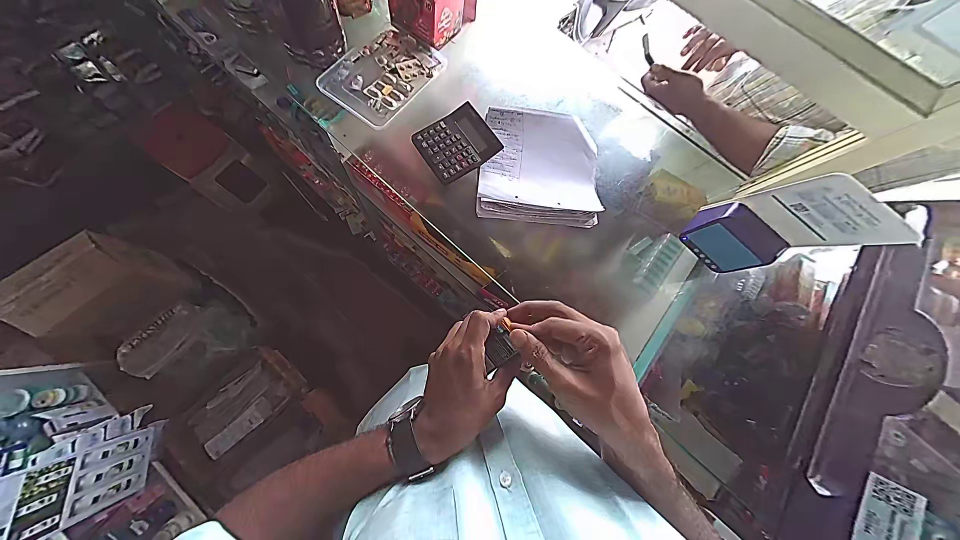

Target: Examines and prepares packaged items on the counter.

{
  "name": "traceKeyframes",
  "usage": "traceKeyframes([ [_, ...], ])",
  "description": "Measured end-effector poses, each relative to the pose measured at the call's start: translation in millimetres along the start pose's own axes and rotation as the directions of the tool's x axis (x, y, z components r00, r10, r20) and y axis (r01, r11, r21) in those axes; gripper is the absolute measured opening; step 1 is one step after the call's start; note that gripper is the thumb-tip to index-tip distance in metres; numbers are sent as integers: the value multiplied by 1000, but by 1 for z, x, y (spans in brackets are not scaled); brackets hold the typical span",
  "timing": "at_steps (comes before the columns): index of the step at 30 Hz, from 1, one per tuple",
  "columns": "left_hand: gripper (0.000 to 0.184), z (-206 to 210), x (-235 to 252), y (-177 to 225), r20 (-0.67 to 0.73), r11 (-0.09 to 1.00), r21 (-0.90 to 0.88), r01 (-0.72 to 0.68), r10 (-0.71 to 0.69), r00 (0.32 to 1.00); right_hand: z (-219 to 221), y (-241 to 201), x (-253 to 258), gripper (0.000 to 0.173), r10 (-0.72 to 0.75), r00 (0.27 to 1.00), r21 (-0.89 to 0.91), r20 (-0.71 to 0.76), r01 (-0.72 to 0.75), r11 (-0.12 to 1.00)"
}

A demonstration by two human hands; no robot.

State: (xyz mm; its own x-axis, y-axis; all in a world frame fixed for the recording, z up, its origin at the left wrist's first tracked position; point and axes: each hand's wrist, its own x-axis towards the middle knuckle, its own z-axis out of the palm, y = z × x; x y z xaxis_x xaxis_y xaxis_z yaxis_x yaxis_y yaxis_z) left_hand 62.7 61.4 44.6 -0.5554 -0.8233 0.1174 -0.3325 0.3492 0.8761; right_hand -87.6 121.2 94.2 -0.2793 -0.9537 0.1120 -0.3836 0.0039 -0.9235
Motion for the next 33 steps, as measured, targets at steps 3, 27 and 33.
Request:
traceKeyframes([
  [3, 50, 0, 1, -4, 13, 999, -36, 0, 0, 1000, 5, 2, -8, 21, -22, 999, -77, 48, 25, 997],
  [27, 49, -12, 92, 9, 339, -270, -932, 242, -414, 845, 48, 48, 19, 14, -583, 771, -264, -255, 525, 809],
  [33, 60, -4, 88, 3, 347, -278, -922, 269, -286, 893, 46, 51, 15, 14, -635, 725, -335, -268, 547, 767],
])
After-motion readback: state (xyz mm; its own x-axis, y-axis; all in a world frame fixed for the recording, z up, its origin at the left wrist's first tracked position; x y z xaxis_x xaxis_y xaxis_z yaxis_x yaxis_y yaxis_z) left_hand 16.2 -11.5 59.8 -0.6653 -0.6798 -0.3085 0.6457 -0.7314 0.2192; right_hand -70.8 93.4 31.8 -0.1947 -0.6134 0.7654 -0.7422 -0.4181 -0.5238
